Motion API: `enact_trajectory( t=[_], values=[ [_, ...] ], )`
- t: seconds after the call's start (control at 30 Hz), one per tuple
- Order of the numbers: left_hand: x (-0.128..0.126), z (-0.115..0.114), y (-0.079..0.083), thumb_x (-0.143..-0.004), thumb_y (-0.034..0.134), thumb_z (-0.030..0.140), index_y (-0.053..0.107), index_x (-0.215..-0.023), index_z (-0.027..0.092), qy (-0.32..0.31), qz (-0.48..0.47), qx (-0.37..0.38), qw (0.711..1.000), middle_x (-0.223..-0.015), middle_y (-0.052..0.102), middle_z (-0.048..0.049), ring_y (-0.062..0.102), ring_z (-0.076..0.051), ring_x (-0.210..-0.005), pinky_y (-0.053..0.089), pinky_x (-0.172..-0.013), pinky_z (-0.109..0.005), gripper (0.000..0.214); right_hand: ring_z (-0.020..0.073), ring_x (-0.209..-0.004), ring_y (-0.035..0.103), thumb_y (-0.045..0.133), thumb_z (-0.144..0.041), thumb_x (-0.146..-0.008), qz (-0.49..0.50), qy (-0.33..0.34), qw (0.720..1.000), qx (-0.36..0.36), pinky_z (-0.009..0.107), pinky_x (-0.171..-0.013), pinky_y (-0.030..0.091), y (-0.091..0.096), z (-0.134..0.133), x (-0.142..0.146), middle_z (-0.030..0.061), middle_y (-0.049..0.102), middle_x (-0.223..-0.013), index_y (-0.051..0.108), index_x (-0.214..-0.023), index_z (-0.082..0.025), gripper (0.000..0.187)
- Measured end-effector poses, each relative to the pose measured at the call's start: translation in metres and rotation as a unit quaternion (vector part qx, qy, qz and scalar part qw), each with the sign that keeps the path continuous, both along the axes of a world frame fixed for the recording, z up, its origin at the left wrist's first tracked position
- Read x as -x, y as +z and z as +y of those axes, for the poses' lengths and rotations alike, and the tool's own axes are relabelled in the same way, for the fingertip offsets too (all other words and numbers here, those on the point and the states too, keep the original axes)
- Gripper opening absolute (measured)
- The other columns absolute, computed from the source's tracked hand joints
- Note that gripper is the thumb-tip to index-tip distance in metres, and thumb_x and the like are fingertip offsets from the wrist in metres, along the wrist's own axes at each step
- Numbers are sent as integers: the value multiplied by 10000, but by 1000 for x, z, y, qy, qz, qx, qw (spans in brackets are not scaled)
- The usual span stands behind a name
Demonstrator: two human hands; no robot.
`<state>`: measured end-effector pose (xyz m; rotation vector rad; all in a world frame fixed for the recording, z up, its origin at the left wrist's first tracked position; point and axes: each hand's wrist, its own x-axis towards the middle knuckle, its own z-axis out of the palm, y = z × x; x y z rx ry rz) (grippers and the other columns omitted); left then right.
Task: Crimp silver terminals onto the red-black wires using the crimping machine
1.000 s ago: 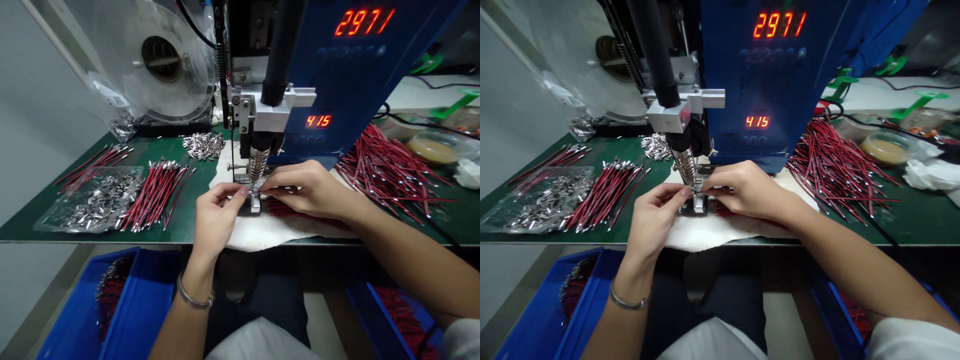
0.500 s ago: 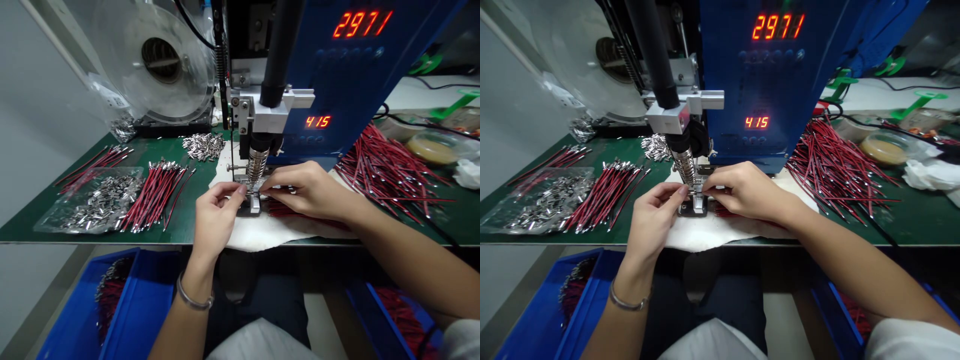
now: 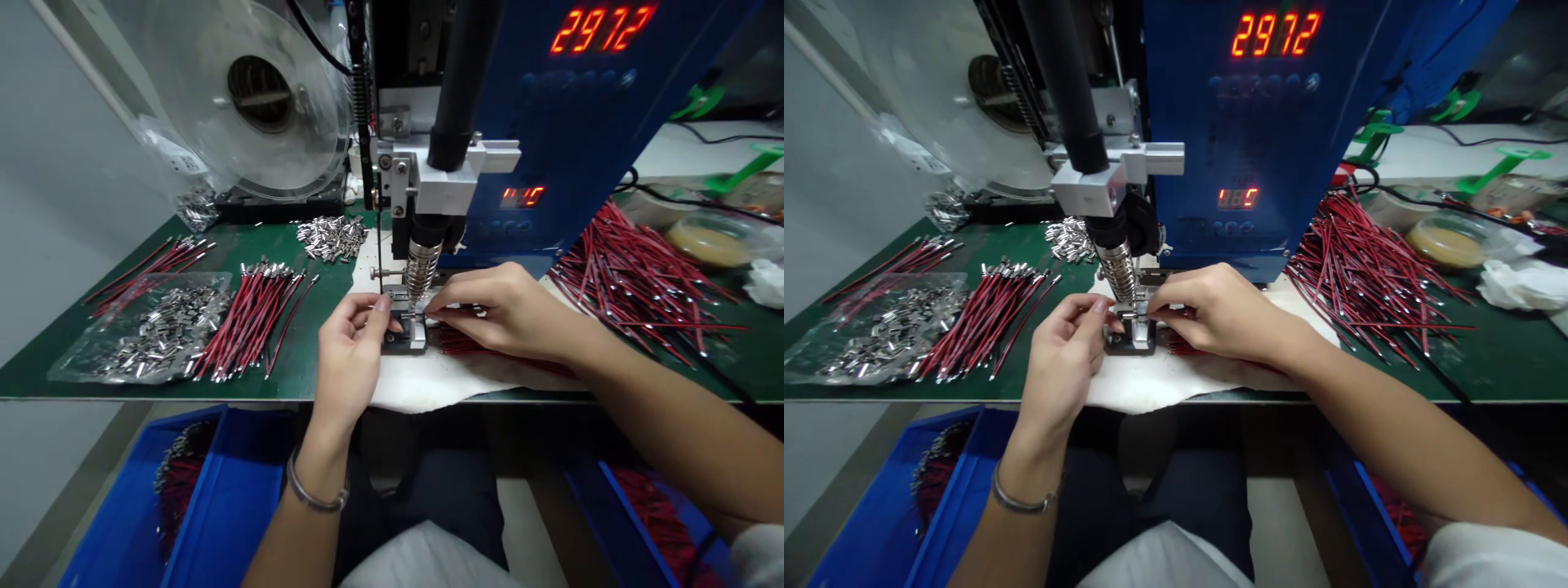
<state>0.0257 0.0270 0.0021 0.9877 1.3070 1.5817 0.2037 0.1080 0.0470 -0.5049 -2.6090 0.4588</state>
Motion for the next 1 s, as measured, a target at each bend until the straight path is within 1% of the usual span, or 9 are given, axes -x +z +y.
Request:
enact_trajectory(
  t=[0.13, 0.3, 0.47, 0.63, 0.73, 0.9, 1.0],
  values=[
    [1, -1, -2, -829, 628, 378, 609, -847, 171, -5, 6, -2, 1000, -718, 637, -30, 467, -56, -489, 330, -439, -179, 209, 128, -670, 607, 546, -117, -848, -5, -1, 1000, -3, 223, -618, 427, 0, 0, 0, 66, 681, -790, 694, -893, -124, 155],
    [0, 0, -1, -822, 629, 387, 605, -809, 162, -5, 11, -4, 1000, -700, 625, -32, 478, -66, -493, 338, -440, -191, 226, 126, -672, 607, 548, -111, -844, -4, -3, 1000, -8, 219, -619, 430, -1, 0, 0, 64, 685, -797, 691, -894, -130, 152],
    [1, 1, -1, -824, 624, 382, 593, -813, 175, -8, 13, -2, 1000, -701, 627, -16, 394, -45, -426, 282, -410, -196, 209, 125, -671, 610, 548, -125, -852, -6, -3, 1000, -4, 218, -621, 436, 0, 0, 0, 63, 688, -799, 689, -895, -134, 147],
    [1, 1, 0, -845, 594, 388, 516, -866, 191, -4, -14, -1, 1000, -669, 633, -2, 303, -37, -379, 212, -380, -193, 213, 129, -680, 616, 547, -128, -849, -10, -3, 1000, -7, 222, -626, 438, 0, 1, 0, 65, 690, -806, 691, -895, -134, 151],
    [0, 2, 1, -849, 590, 370, 491, -838, 188, -8, -27, -4, 1000, -649, 625, 6, 295, -34, -377, 213, -381, -189, 207, 130, -682, 620, 547, -126, -847, -7, -3, 1000, -6, 222, -627, 436, -1, 1, -1, 69, 690, -807, 691, -895, -127, 151],
    [0, 2, 2, -853, 586, 361, 500, -807, 185, -8, -23, -4, 1000, -639, 609, 16, 288, -26, -371, 224, -383, -188, 201, 136, -708, 624, 544, -142, -858, -6, -3, 1000, 3, 225, -640, 440, -2, 1, 0, 67, 690, -827, 679, -900, -135, 142],
    [0, 2, 1, -856, 578, 374, 504, -792, 188, -9, -14, -4, 1000, -630, 597, 16, 333, -34, -382, 254, -392, -189, 211, 138, -716, 622, 543, -148, -861, -8, -5, 1000, 0, 229, -648, 444, -2, 1, 1, 71, 688, -836, 675, -907, -134, 140]
  ],
)
